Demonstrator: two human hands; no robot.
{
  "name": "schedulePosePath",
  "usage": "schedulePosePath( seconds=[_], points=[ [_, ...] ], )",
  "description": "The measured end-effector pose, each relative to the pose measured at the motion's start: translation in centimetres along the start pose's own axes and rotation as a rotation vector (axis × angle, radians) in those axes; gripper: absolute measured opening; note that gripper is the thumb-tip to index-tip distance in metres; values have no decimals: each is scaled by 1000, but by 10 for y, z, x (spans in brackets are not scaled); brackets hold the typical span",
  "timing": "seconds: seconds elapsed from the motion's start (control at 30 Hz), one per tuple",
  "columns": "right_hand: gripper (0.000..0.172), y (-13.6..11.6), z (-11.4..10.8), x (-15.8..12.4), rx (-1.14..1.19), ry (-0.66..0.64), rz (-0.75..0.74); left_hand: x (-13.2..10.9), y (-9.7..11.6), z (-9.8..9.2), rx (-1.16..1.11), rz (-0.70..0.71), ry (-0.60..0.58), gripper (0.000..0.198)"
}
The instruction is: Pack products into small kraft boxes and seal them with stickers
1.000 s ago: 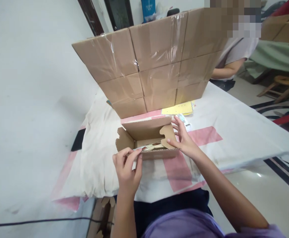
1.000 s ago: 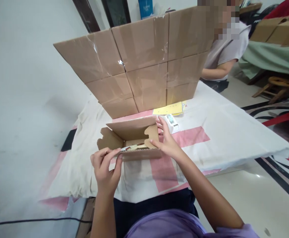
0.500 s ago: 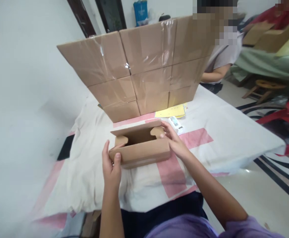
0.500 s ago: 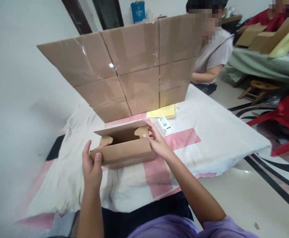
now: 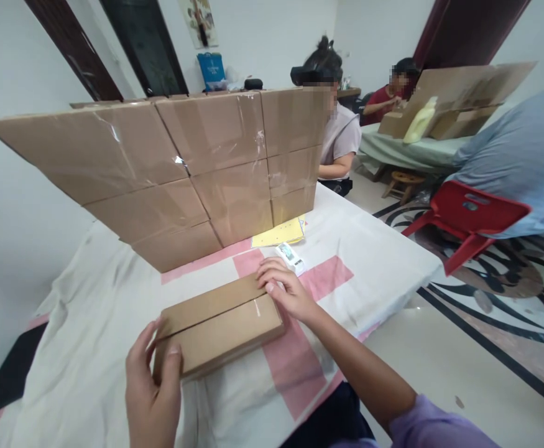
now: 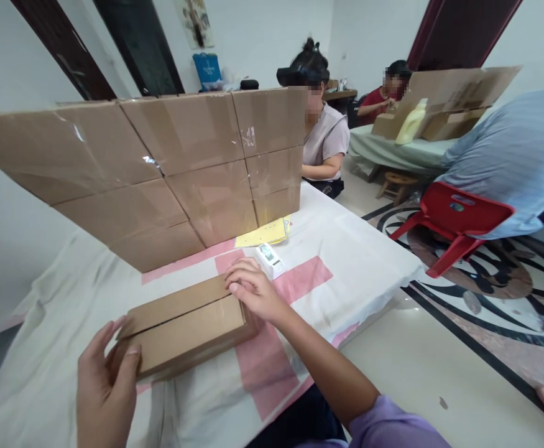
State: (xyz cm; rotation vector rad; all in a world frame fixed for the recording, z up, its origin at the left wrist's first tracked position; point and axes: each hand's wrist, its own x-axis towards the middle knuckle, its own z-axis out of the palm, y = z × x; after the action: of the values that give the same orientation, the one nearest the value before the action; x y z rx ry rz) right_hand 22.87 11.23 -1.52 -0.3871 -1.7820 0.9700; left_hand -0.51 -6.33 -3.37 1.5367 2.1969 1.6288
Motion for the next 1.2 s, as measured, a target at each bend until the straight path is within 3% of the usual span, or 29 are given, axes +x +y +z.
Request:
schedulePosePath(
  seconds=[0.07,0.13,0.23,0.33,0.5,0.6,0.7,0.77,0.9,1.03,1.2],
  points=[
    [26,0,-2,-2,-62,-11,-46,3,-3,-4,112,95,-25,44],
    [22,1,-5,-5,-117,-16,-73,8,0,-7,298,297,-78,34],
    [20,1,-6,-7,-182,-29,-104,14,16,-5,471,571,-180,37],
    [20,1,-6,-8,-230,-35,-114,15,35,5,534,661,-293,45],
    [24,-2,-7,-9,-273,-72,-91,11,49,15,670,611,-362,62],
    [24,0,-25,-5,-253,-26,-32,10,50,13,702,569,-405,62],
    [23,12,-57,4,-304,219,218,10,48,12,709,541,-409,61],
    [26,23,-79,11,-368,288,444,10,46,13,699,534,-392,61],
    [24,43,-104,20,-396,127,676,11,47,18,664,514,-359,64],
    [26,55,-105,25,-434,14,787,12,48,21,660,485,-344,63],
    [33,59,-103,29,-435,-29,861,10,50,19,659,491,-359,69]
  ],
)
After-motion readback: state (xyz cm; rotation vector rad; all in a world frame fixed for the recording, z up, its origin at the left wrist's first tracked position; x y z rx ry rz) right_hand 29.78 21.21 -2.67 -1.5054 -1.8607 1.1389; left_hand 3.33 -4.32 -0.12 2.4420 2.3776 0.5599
